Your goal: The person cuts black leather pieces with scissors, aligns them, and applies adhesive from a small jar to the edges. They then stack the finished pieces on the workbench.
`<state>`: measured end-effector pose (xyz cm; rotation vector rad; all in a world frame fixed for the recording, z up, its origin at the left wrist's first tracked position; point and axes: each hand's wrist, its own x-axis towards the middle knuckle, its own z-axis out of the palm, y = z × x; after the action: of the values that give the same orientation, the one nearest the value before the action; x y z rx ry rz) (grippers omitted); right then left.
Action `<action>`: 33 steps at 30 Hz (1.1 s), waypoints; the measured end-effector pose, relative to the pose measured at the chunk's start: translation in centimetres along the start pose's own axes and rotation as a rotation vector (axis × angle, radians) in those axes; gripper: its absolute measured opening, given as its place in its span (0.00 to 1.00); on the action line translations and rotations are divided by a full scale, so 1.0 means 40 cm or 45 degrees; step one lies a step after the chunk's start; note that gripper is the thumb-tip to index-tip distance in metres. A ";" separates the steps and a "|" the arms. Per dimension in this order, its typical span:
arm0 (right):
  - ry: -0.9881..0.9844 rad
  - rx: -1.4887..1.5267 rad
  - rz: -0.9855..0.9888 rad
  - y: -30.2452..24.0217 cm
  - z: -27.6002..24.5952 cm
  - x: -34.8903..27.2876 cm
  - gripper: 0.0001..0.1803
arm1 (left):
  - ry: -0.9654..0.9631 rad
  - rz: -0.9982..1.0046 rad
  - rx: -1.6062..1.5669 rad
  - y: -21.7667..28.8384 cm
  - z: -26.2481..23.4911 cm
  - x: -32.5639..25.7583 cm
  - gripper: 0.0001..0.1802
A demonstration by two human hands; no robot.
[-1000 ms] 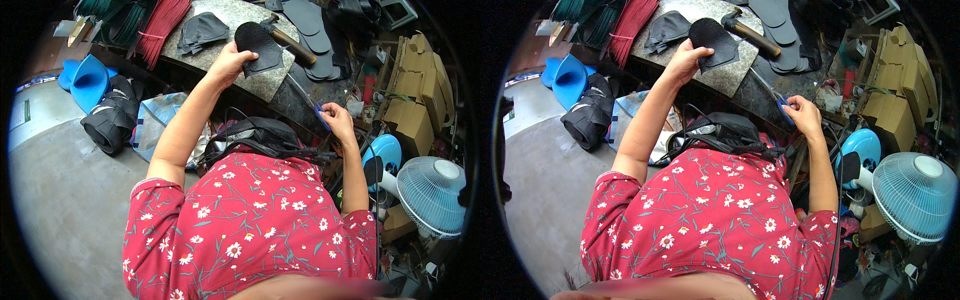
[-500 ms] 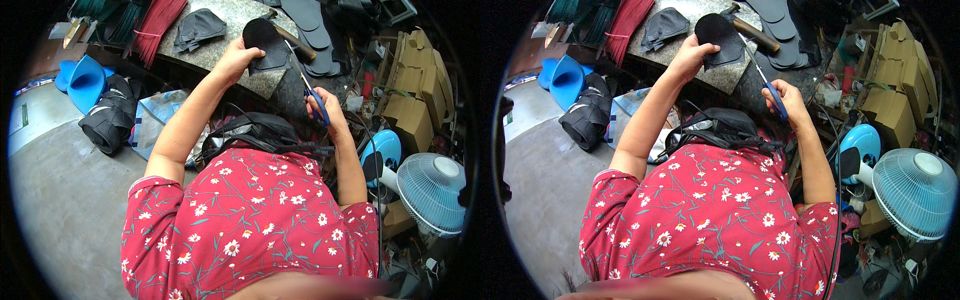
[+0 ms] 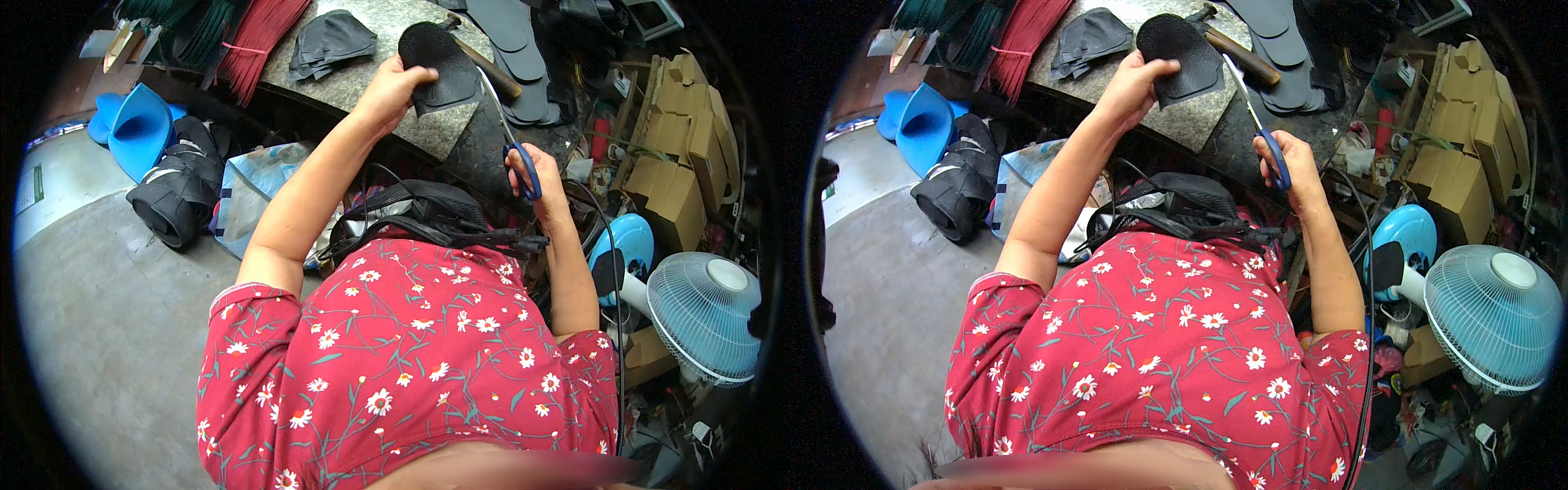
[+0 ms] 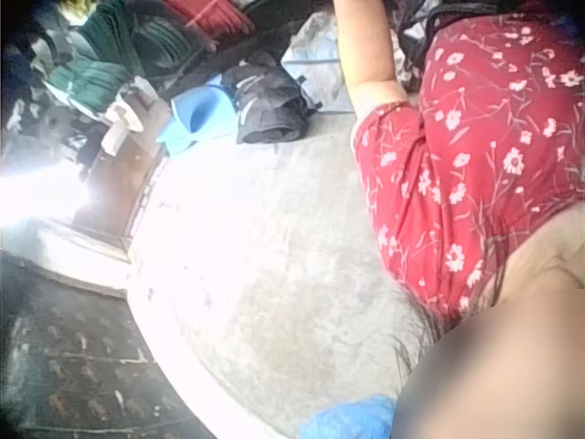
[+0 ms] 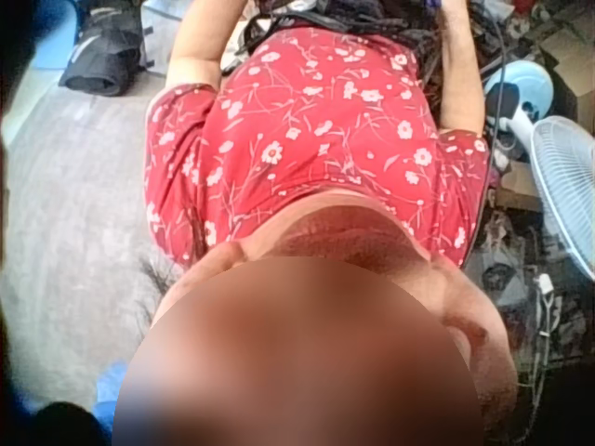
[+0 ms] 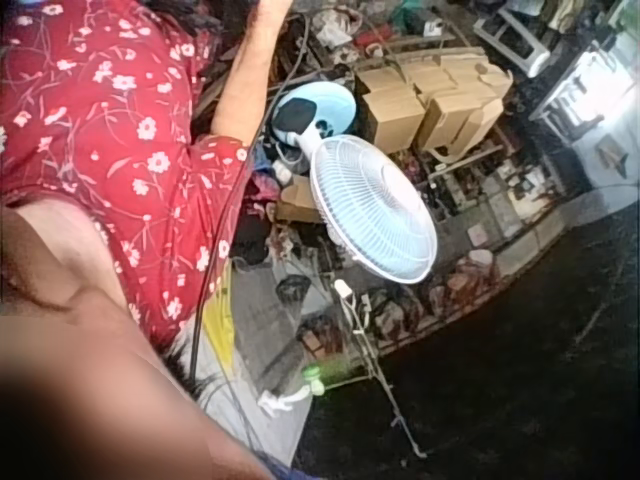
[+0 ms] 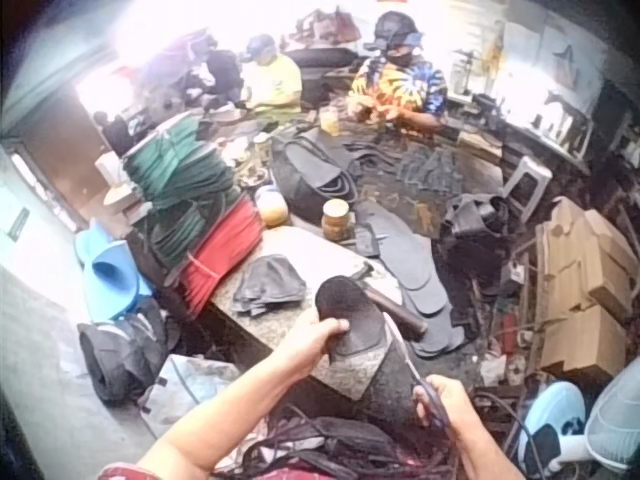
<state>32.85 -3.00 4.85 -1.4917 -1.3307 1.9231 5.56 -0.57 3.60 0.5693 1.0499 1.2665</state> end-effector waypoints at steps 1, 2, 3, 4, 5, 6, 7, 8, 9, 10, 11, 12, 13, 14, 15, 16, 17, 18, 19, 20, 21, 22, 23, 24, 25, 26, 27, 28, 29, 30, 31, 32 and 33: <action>0.008 0.021 -0.001 0.004 0.002 0.001 0.14 | 0.052 -0.001 -0.102 0.000 -0.004 0.005 0.13; 0.007 0.053 -0.018 0.006 0.004 0.004 0.15 | 0.096 -0.001 -0.204 0.003 -0.009 0.011 0.12; -0.010 0.070 -0.007 0.007 0.005 0.007 0.16 | 0.117 0.017 -0.323 0.007 -0.014 0.017 0.11; -0.033 0.100 -0.009 0.009 0.006 0.006 0.16 | 0.192 0.050 -0.230 0.012 -0.019 0.024 0.10; -0.054 0.131 -0.014 0.008 0.007 0.009 0.17 | 0.237 0.028 -0.122 0.017 -0.026 0.026 0.10; -0.121 0.015 -0.016 0.007 0.008 0.011 0.25 | 0.285 -0.005 -0.004 0.023 -0.031 0.028 0.10; -0.170 0.016 -0.058 0.006 0.009 0.012 0.25 | 0.361 -0.048 0.119 0.030 -0.035 0.031 0.11; -0.192 0.001 -0.074 0.004 0.010 0.012 0.25 | 0.367 -0.022 0.104 0.032 -0.035 0.031 0.12; -0.211 -0.014 -0.086 0.003 0.013 0.011 0.25 | 0.319 -0.001 -0.006 0.032 -0.032 0.030 0.13; -0.217 -0.073 -0.086 -0.001 0.015 0.010 0.26 | 0.280 0.032 -0.123 0.032 -0.026 0.030 0.13; -0.213 -0.003 -0.117 -0.002 0.021 0.009 0.22 | 0.205 0.082 -0.249 0.031 -0.019 0.030 0.14; -0.217 -0.008 -0.137 -0.005 0.025 0.007 0.22 | 0.179 0.086 -0.308 0.030 -0.013 0.029 0.15; -0.222 -0.010 -0.170 -0.009 0.030 0.007 0.21 | 0.205 0.078 -0.340 0.028 -0.003 0.028 0.15; -0.224 -0.025 -0.181 -0.013 0.037 0.010 0.21 | 0.207 0.084 -0.380 0.024 0.008 0.026 0.15; -0.227 -0.036 -0.204 -0.017 0.044 0.015 0.20 | 0.240 0.067 -0.417 0.020 0.020 0.023 0.15; -0.221 -0.049 -0.208 -0.022 0.051 0.020 0.20 | 0.251 0.077 -0.443 0.016 0.033 0.019 0.15; -0.209 -0.093 -0.232 -0.029 0.055 0.026 0.22 | 0.211 0.142 -0.443 0.009 0.047 0.011 0.10; -0.187 -0.139 -0.234 -0.036 0.059 0.031 0.24 | 0.207 0.129 -0.464 0.004 0.061 0.003 0.09; -0.169 -0.190 -0.251 -0.042 0.062 0.036 0.26 | 0.191 0.125 -0.492 0.000 0.075 -0.004 0.09; -0.160 -0.130 -0.286 -0.048 0.065 0.040 0.26 | 0.174 0.111 -0.496 -0.002 0.086 -0.012 0.09; -0.145 -0.081 -0.264 -0.054 0.067 0.043 0.27 | 0.149 0.107 -0.508 -0.004 0.097 -0.022 0.09; -0.142 -0.037 -0.260 -0.058 0.070 0.044 0.27 | 0.124 0.096 -0.525 -0.004 0.106 -0.030 0.10; -0.147 0.010 -0.265 -0.062 0.072 0.043 0.27 | 0.111 0.124 -0.516 -0.003 0.113 -0.037 0.10; -0.133 0.020 -0.287 -0.064 0.075 0.042 0.27 | 0.098 0.147 -0.511 -0.002 0.118 -0.043 0.10; -0.117 0.066 -0.295 -0.065 0.079 0.039 0.25 | 0.105 0.162 -0.508 0.000 0.122 -0.048 0.10; -0.102 0.114 -0.306 -0.065 0.082 0.035 0.23 | 0.118 0.170 -0.530 0.002 0.125 -0.051 0.10; -0.086 0.164 -0.315 -0.065 0.085 0.031 0.21 | 0.095 0.184 -0.540 0.002 0.128 -0.054 0.10; -0.082 0.171 -0.325 -0.064 0.088 0.028 0.21 | 0.095 0.193 -0.551 0.001 0.129 -0.056 0.10; -0.077 0.180 -0.333 -0.063 0.091 0.025 0.21 | 0.096 0.200 -0.563 0.000 0.130 -0.057 0.10; -0.080 0.192 -0.342 -0.062 0.092 0.023 0.21 | 0.095 0.199 -0.564 -0.001 0.128 -0.058 0.10; -0.071 0.177 -0.333 -0.062 0.093 0.021 0.21 | 0.095 0.196 -0.566 -0.002 0.127 -0.058 0.10; -0.070 0.164 -0.326 -0.061 0.093 0.020 0.21 | 0.106 0.185 -0.567 -0.003 0.126 -0.059 0.10; -0.054 0.150 -0.319 -0.060 0.093 0.019 0.21 | 0.098 0.190 -0.560 -0.003 0.124 -0.059 0.10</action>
<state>28.65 -2.93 6.42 -1.1747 -1.3277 1.8460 10.06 -1.89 6.46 0.2653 0.7655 1.6045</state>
